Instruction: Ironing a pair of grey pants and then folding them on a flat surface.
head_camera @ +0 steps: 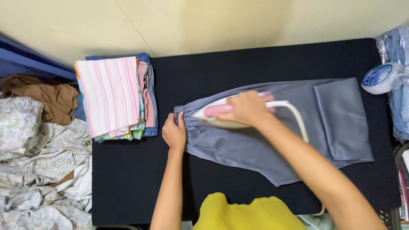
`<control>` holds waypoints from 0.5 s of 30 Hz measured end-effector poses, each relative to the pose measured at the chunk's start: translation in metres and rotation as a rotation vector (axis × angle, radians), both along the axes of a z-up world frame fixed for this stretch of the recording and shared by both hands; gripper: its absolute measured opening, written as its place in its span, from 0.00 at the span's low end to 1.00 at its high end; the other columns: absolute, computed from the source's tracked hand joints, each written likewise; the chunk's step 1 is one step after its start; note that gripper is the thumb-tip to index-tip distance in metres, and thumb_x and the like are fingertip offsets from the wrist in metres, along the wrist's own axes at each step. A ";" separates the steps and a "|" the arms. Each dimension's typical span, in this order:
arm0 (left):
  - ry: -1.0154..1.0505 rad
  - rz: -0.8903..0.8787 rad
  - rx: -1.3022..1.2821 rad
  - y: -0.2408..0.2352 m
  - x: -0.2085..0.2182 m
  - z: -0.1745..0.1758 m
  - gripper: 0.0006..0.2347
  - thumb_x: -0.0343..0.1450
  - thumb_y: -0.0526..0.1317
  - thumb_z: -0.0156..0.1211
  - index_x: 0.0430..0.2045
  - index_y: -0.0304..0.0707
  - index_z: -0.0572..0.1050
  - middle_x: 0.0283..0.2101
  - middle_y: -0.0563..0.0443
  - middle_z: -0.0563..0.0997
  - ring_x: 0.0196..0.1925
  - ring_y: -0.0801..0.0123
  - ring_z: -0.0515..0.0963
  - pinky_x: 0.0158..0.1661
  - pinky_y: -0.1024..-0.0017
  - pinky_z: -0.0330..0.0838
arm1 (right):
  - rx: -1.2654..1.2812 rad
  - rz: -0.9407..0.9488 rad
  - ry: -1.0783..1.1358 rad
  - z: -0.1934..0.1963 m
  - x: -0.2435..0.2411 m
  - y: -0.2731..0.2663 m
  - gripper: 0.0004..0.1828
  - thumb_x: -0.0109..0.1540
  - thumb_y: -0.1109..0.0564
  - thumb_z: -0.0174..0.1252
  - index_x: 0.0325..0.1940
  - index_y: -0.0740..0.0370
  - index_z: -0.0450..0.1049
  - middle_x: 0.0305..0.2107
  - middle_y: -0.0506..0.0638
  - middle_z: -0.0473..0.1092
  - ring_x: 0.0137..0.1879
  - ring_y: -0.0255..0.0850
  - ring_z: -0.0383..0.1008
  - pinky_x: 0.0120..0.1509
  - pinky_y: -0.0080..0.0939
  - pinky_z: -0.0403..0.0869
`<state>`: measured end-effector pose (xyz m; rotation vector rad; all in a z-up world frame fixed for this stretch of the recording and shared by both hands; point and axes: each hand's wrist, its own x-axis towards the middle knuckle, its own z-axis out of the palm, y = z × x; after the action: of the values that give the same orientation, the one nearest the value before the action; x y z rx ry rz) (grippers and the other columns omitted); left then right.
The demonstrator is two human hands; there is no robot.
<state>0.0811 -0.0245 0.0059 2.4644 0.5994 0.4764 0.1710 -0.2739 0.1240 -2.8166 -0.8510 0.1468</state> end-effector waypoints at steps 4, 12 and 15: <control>0.037 0.004 0.047 -0.002 0.002 -0.001 0.16 0.74 0.51 0.60 0.28 0.34 0.74 0.31 0.37 0.82 0.31 0.38 0.80 0.28 0.49 0.71 | 0.057 0.020 0.010 -0.017 0.000 0.011 0.37 0.53 0.21 0.57 0.28 0.58 0.84 0.19 0.60 0.76 0.25 0.56 0.77 0.32 0.54 0.75; 0.009 -0.010 0.046 0.000 0.000 -0.005 0.16 0.76 0.50 0.58 0.28 0.34 0.73 0.29 0.39 0.81 0.30 0.40 0.80 0.29 0.50 0.71 | -0.030 -0.074 -0.055 -0.012 0.010 -0.042 0.38 0.52 0.19 0.57 0.26 0.58 0.83 0.17 0.60 0.75 0.25 0.55 0.78 0.31 0.54 0.75; 0.003 -0.011 0.110 0.000 0.001 -0.004 0.16 0.76 0.49 0.58 0.26 0.34 0.73 0.31 0.39 0.81 0.30 0.39 0.80 0.28 0.49 0.70 | -0.105 -0.111 -0.062 -0.015 0.015 -0.070 0.39 0.53 0.18 0.56 0.27 0.57 0.83 0.18 0.59 0.75 0.26 0.55 0.79 0.31 0.54 0.76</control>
<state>0.0818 -0.0245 0.0018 2.5715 0.5742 0.5143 0.1863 -0.3443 0.1094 -2.9730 -0.7171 0.0903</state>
